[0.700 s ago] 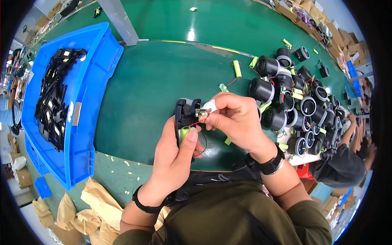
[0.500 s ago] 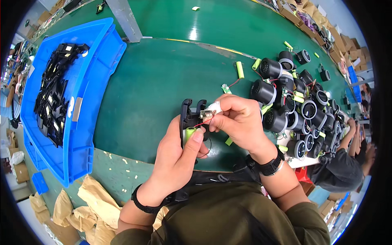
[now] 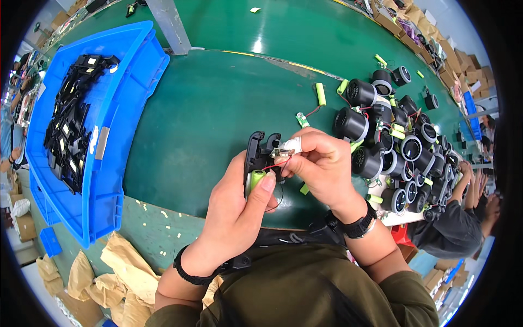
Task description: Assembling electronic components with batteries and wires into plastic housings on a production line.
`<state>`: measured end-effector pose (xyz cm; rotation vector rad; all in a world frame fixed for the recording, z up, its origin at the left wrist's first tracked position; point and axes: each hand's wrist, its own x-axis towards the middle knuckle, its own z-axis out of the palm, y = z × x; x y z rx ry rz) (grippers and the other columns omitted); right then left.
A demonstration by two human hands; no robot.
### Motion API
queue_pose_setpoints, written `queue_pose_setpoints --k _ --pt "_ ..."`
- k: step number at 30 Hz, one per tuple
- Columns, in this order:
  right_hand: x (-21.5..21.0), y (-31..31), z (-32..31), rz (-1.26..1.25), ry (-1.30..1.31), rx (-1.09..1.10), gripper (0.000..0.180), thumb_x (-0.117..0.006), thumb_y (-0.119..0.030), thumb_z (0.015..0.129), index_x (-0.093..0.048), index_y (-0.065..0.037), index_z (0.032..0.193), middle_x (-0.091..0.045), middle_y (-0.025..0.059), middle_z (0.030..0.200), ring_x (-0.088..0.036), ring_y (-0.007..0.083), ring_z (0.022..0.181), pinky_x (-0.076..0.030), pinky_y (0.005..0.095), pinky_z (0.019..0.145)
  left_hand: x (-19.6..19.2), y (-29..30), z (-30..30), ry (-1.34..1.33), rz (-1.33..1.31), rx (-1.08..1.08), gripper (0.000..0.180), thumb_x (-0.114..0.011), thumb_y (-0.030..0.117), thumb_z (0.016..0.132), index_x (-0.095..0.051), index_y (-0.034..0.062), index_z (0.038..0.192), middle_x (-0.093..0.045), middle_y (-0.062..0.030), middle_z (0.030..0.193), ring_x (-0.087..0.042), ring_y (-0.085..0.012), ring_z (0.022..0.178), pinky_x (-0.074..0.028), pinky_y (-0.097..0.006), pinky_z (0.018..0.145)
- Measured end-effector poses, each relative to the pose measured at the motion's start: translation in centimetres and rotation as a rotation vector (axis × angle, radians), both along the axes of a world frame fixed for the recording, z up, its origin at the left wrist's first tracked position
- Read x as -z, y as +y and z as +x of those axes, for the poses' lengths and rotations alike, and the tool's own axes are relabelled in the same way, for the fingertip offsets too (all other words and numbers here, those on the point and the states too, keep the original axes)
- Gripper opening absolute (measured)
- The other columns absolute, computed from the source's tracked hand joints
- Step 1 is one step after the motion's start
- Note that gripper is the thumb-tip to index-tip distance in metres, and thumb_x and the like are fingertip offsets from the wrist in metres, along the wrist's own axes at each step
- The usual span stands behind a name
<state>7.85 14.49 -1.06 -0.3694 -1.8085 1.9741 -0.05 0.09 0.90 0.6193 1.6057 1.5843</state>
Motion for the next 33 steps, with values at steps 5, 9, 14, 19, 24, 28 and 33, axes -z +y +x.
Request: queue_pose_setpoints --k 5,9,14,19,24,28,33 --pt "-0.7 -0.6 0.0 0.922 -0.008 0.145 0.013 -0.066 0.005 0.068 -0.060 0.000 0.078 -0.056 0.0086 0.078 -0.060 0.0178 0.064 -0.049 0.0252 0.054 0.1 -0.1 0.3 0.023 -0.008 -0.023 0.031 -0.048 0.019 0.093 -0.044 -0.0035 0.114 -0.056 -0.0064 0.090 -0.056 -0.0103 0.065 -0.048 -0.024 0.059" --pt "-0.9 -1.2 0.4 1.134 0.001 0.099 0.027 -0.063 0.000 0.066 -0.056 -0.001 0.092 -0.057 0.0102 0.086 -0.060 0.0238 0.069 -0.051 0.0304 0.056 0.4 -0.2 0.2 0.084 -0.028 0.017 0.031 -0.048 0.019 0.093 -0.043 -0.0037 0.114 -0.055 -0.0059 0.088 -0.056 -0.0103 0.065 -0.048 -0.025 0.059" --pt "-0.9 -1.1 0.8 1.137 -0.001 0.047 0.026 -0.062 -0.002 0.066 -0.056 0.000 0.092 -0.056 0.0122 0.089 -0.060 0.0252 0.070 -0.051 0.0304 0.057 0.4 -0.3 0.3 0.065 -0.036 0.033 0.031 -0.047 0.019 0.094 -0.042 -0.0047 0.113 -0.055 -0.0055 0.084 -0.056 -0.0108 0.063 -0.049 -0.025 0.057" --pt "-1.1 -0.8 0.9 1.110 0.023 0.029 0.030 -0.062 -0.003 0.066 -0.056 0.000 0.095 -0.056 0.0128 0.090 -0.061 0.0263 0.071 -0.052 0.0307 0.059 0.1 -0.2 0.5 0.027 -0.013 0.029 0.031 -0.047 0.020 0.094 -0.043 -0.0048 0.112 -0.055 -0.0053 0.082 -0.056 -0.0109 0.063 -0.049 -0.025 0.057" --pt "-1.1 -1.3 1.0 1.175 0.027 0.065 0.033 -0.063 -0.003 0.063 -0.056 0.001 0.095 -0.056 0.0133 0.089 -0.061 0.0271 0.072 -0.052 0.0313 0.060 0.4 -0.4 0.6 -0.013 0.028 0.021 0.030 -0.046 0.019 0.094 -0.044 -0.0045 0.112 -0.055 -0.0055 0.081 -0.055 -0.0109 0.064 -0.048 -0.025 0.057" --pt "-1.9 -1.9 1.1 1.183 -0.006 0.090 0.033 -0.063 -0.004 0.063 -0.056 0.002 0.094 -0.056 0.0144 0.090 -0.061 0.0277 0.073 -0.052 0.0318 0.061 0.0 -0.6 0.8 0.030 0.003 0.021 0.029 -0.045 0.014 0.093 -0.042 -0.0049 0.115 -0.055 -0.0071 0.083 -0.057 -0.0144 0.067 -0.048 -0.027 0.061" --pt "-2.2 -2.6 1.1 1.275 -0.030 0.133 0.034 -0.064 -0.005 0.065 -0.056 0.004 0.096 -0.057 0.0166 0.092 -0.062 0.0274 0.075 -0.053 0.0314 0.062 -0.1 -0.6 1.0 0.598 -0.040 -0.008 0.033 -0.048 0.008 0.089 -0.040 -0.0053 0.119 -0.055 -0.0172 0.094 -0.059 -0.0316 0.081 -0.048 -0.037 0.070"
